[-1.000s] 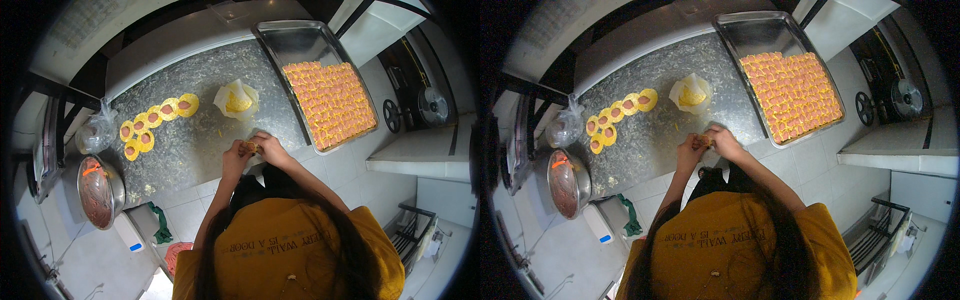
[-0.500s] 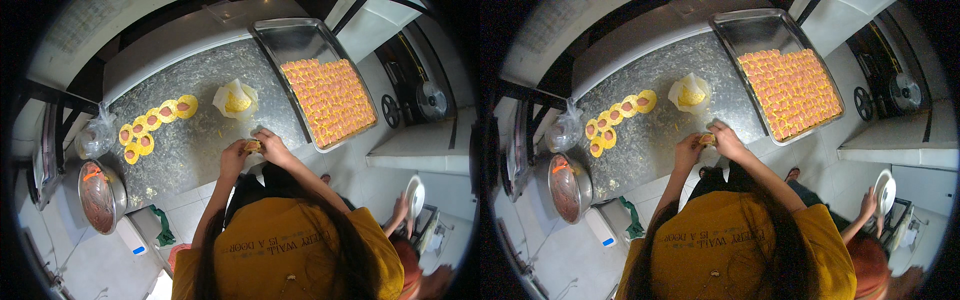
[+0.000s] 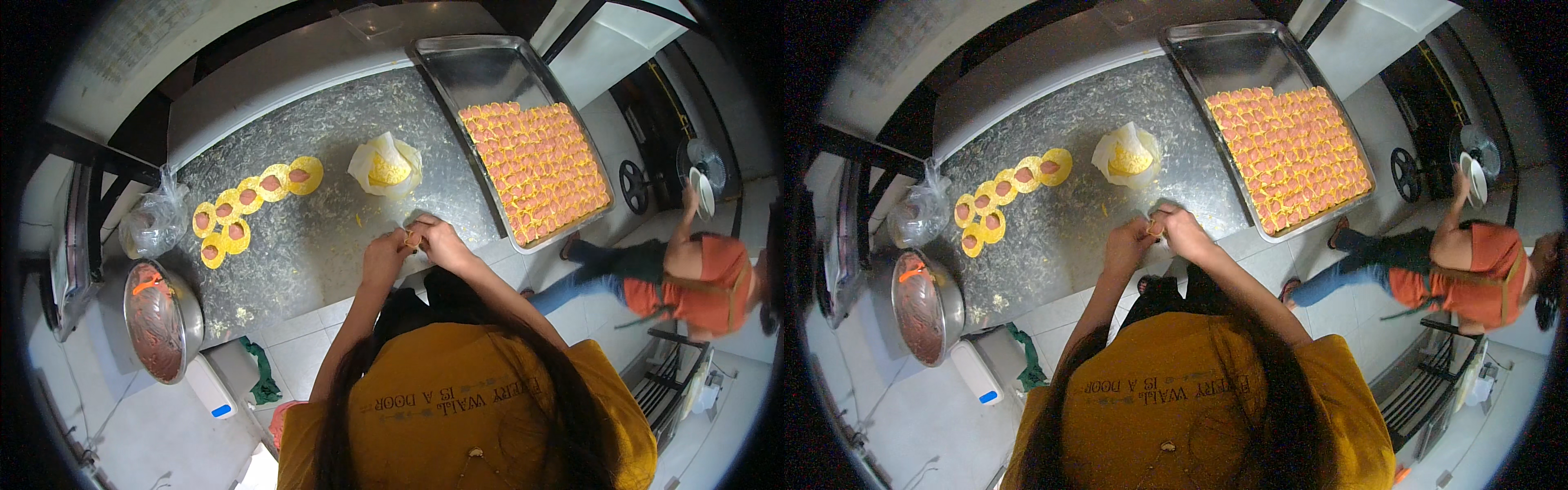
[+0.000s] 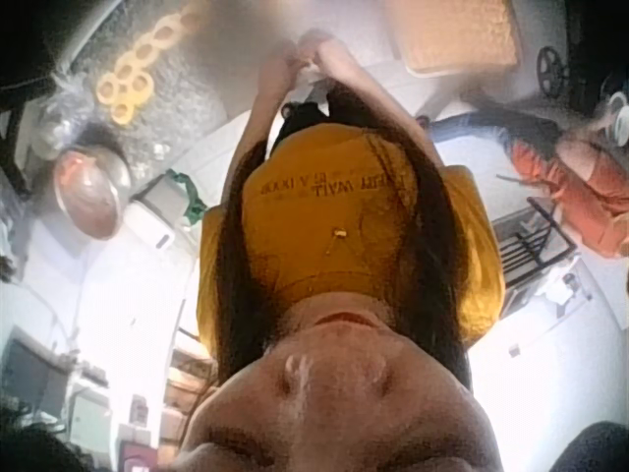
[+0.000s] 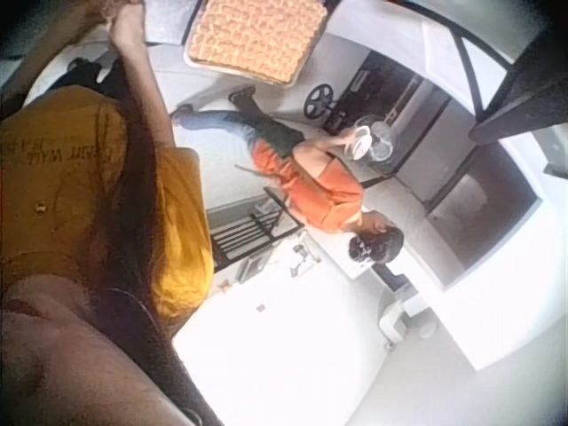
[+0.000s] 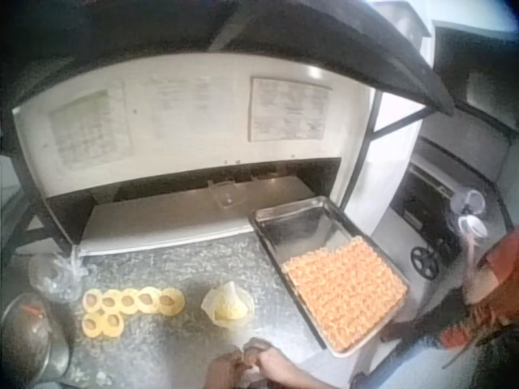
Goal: The person places small yellow circular items with red centers onto a metal tray, arranging them in neat rows. The person handles the items one at a time, picking them up from the counter and placing them on the tray. The tray gradually fills with the arranged items.
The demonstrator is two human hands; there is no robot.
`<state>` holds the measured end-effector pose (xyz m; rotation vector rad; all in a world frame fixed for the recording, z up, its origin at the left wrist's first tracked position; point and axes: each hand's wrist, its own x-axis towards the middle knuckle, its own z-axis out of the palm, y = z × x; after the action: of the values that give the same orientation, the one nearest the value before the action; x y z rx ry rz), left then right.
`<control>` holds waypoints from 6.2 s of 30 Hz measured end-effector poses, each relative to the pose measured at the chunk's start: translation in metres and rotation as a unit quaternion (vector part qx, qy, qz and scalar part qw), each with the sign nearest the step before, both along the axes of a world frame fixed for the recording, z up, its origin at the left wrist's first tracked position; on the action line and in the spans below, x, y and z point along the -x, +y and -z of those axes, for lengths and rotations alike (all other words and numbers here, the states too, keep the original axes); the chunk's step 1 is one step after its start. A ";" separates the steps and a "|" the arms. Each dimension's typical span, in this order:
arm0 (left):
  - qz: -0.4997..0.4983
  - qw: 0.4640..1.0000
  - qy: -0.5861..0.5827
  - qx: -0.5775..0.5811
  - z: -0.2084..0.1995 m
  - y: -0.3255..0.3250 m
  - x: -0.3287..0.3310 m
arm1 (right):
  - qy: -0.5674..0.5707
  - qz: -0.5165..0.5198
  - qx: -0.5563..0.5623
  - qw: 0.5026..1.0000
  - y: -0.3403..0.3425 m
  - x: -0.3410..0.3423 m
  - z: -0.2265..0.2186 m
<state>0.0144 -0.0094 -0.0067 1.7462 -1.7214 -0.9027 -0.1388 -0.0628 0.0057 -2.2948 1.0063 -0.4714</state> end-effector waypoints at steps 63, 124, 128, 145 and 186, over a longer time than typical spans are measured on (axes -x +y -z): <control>-0.046 0.992 0.097 0.067 0.009 0.006 0.001 | -0.034 0.054 -0.018 0.998 0.012 -0.005 -0.011; -0.514 0.591 0.608 0.130 -0.025 0.092 -0.025 | 0.231 -0.008 -0.038 0.972 -0.366 0.220 -0.038; -0.493 0.605 0.615 0.114 -0.034 0.077 -0.005 | 0.223 0.001 -0.073 0.972 -0.363 0.223 -0.047; -0.445 0.623 0.643 0.027 -0.036 0.052 0.014 | 0.201 0.016 -0.022 0.979 -0.369 0.222 -0.037; -0.277 0.819 0.502 0.017 0.006 0.033 -0.012 | -0.425 0.151 -0.439 0.777 0.035 -0.021 -0.006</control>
<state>0.0260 0.0238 -0.0126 1.2175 -0.4949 -1.1739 -0.1177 -0.0280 0.0118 -0.8962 0.8274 -0.8374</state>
